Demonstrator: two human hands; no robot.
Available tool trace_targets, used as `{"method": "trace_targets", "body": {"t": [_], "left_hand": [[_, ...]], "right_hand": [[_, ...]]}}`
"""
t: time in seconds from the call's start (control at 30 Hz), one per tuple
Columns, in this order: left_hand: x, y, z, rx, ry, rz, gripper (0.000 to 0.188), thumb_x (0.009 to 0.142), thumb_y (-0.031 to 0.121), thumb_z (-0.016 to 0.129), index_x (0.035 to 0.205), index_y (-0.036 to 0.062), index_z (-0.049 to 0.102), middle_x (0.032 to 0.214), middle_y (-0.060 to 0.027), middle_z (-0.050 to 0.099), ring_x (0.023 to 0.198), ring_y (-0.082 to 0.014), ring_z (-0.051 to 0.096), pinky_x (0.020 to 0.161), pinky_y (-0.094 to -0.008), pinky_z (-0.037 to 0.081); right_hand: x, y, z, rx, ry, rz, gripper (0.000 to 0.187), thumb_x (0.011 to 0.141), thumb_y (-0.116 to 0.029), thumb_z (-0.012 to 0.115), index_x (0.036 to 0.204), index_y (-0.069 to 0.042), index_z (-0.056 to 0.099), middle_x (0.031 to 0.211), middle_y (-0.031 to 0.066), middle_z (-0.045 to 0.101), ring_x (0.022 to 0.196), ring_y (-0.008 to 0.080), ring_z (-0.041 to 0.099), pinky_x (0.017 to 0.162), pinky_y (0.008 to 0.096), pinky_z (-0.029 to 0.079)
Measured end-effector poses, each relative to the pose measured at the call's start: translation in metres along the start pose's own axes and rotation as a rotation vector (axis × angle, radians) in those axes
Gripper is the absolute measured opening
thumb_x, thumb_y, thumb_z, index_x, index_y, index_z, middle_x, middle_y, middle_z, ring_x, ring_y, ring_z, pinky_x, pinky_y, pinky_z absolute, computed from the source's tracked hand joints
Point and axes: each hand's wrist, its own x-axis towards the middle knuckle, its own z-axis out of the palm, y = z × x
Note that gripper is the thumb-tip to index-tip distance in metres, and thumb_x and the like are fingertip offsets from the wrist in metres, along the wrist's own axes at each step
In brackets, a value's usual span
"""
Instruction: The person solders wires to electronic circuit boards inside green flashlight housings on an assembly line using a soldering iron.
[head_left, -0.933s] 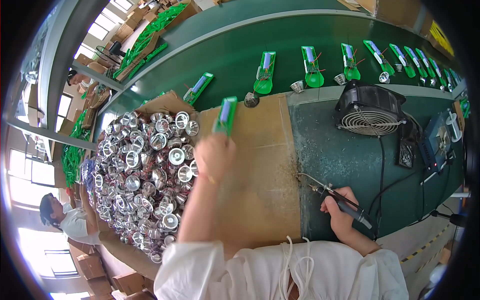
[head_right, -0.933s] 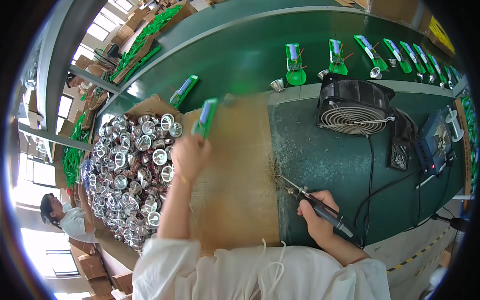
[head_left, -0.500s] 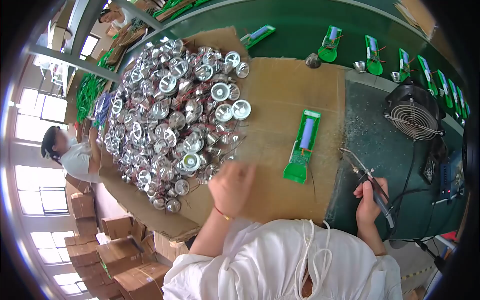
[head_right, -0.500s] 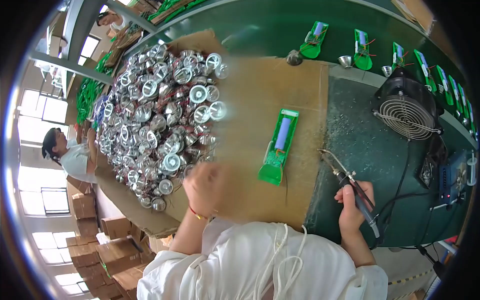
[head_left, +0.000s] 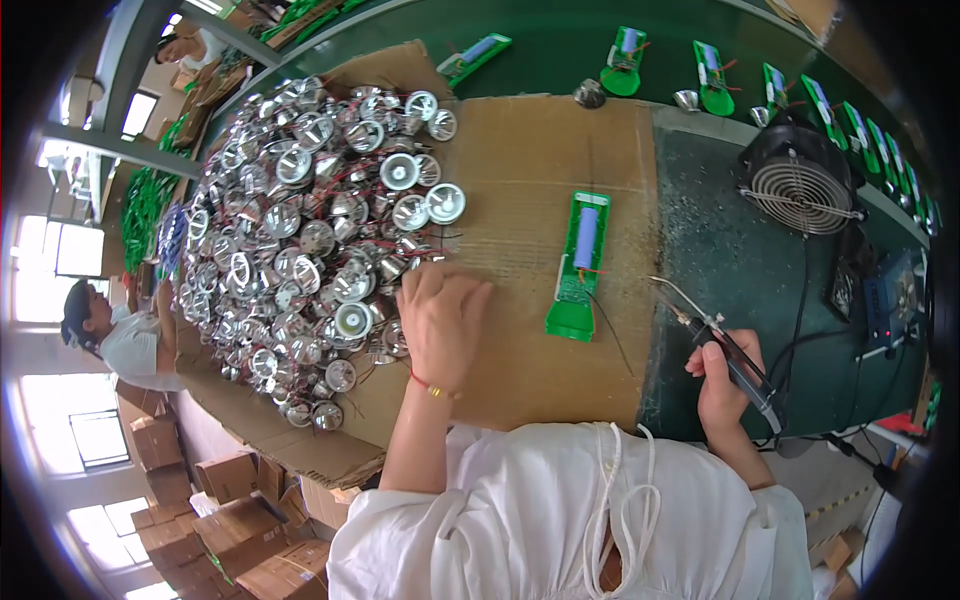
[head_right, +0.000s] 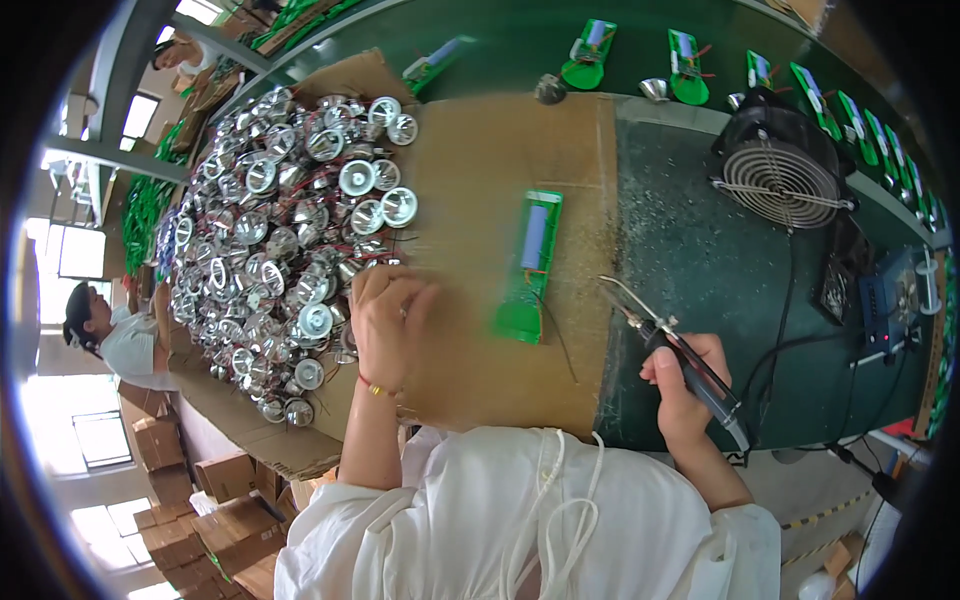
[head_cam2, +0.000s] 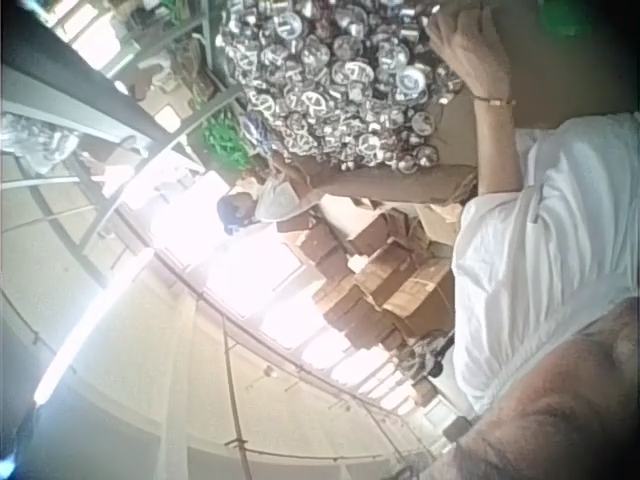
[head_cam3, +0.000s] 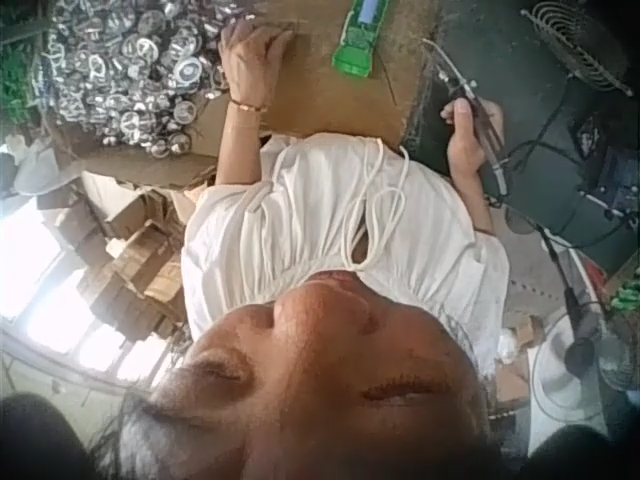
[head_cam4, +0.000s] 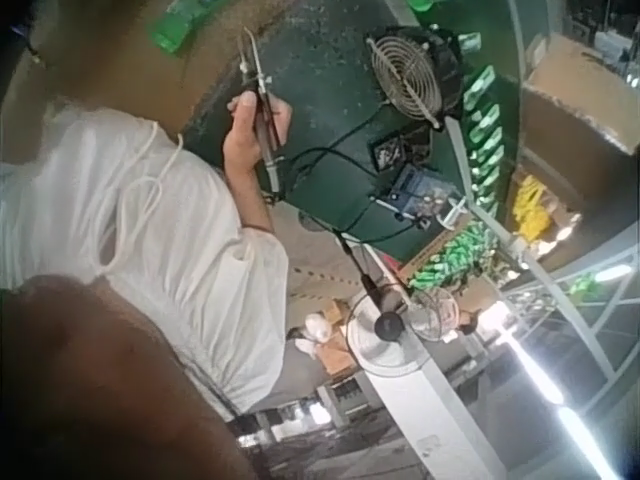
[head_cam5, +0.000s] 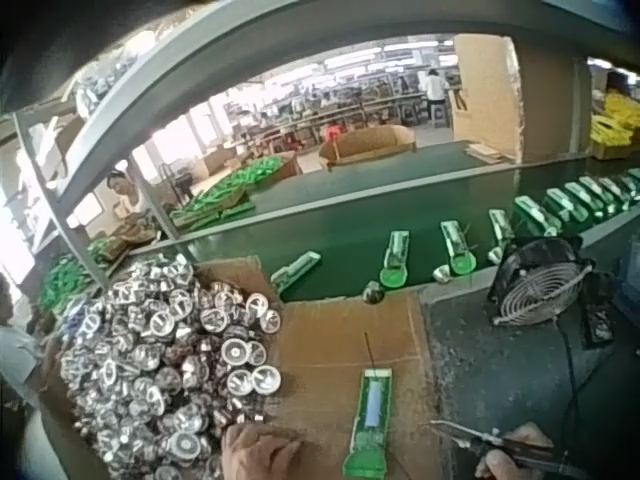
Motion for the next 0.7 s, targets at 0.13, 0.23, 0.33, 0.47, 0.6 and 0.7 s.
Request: {"method": "trace_targets", "body": {"t": [0.13,0.23,0.33,0.47,0.6,0.7], "left_hand": [[-0.012,0.035,0.009,-0.505,-0.131,-0.205,0.009,0.070,0.011,0.068,0.071,0.0026,0.065,0.064,-0.0105,0.060,0.060,-0.0258,0.055,0.059,-0.0342,0.043],[-0.019,0.045,0.024,-0.678,-0.169,-0.328,0.009,0.071,0.011,0.068,0.072,0.0030,0.065,0.065,-0.0101,0.060,0.060,-0.0246,0.055,0.059,-0.0333,0.043],[-0.016,0.049,0.029,-0.639,-0.160,-0.304,0.010,0.072,0.012,0.068,0.072,0.0026,0.066,0.067,-0.0093,0.058,0.061,-0.0229,0.053,0.058,-0.0319,0.042],[-0.016,0.054,0.031,-0.593,-0.166,-0.294,0.011,0.072,0.013,0.068,0.071,0.0021,0.065,0.070,-0.0082,0.055,0.063,-0.0217,0.051,0.056,-0.0310,0.041],[-0.017,0.052,0.033,-0.578,-0.154,-0.266,0.011,0.073,0.013,0.067,0.071,0.0017,0.065,0.070,-0.0079,0.055,0.064,-0.0214,0.051,0.056,-0.0309,0.041],[-0.016,0.052,0.032,-0.601,-0.187,-0.282,0.011,0.074,0.012,0.066,0.071,0.0014,0.065,0.070,-0.0080,0.055,0.065,-0.0213,0.051,0.057,-0.0310,0.041]], "right_hand": [[-0.002,-0.006,0.009,0.011,-0.128,-0.028,0.016,0.079,-0.005,0.059,0.086,0.001,0.046,0.067,0.0095,0.056,0.057,0.0121,0.055,0.055,0.0240,0.046],[-0.003,-0.003,0.015,-0.100,-0.253,-0.093,0.015,0.080,-0.005,0.057,0.086,0.000,0.044,0.068,0.0092,0.055,0.055,0.0112,0.054,0.053,0.0239,0.046],[-0.003,-0.001,0.021,-0.114,-0.276,-0.065,0.015,0.079,-0.004,0.058,0.085,0.001,0.045,0.070,0.0094,0.056,0.057,0.0113,0.055,0.054,0.0249,0.047],[-0.004,0.000,0.025,-0.164,-0.310,-0.040,0.015,0.079,-0.005,0.058,0.084,0.001,0.045,0.069,0.0093,0.056,0.058,0.0114,0.055,0.053,0.0252,0.047],[-0.004,0.000,0.029,-0.155,-0.288,-0.023,0.015,0.080,-0.005,0.058,0.084,0.001,0.045,0.068,0.0090,0.056,0.057,0.0113,0.055,0.052,0.0252,0.047],[-0.002,0.003,0.029,-0.121,-0.259,-0.041,0.015,0.079,-0.005,0.058,0.084,0.001,0.046,0.067,0.0088,0.055,0.057,0.0114,0.055,0.052,0.0251,0.047]]}}
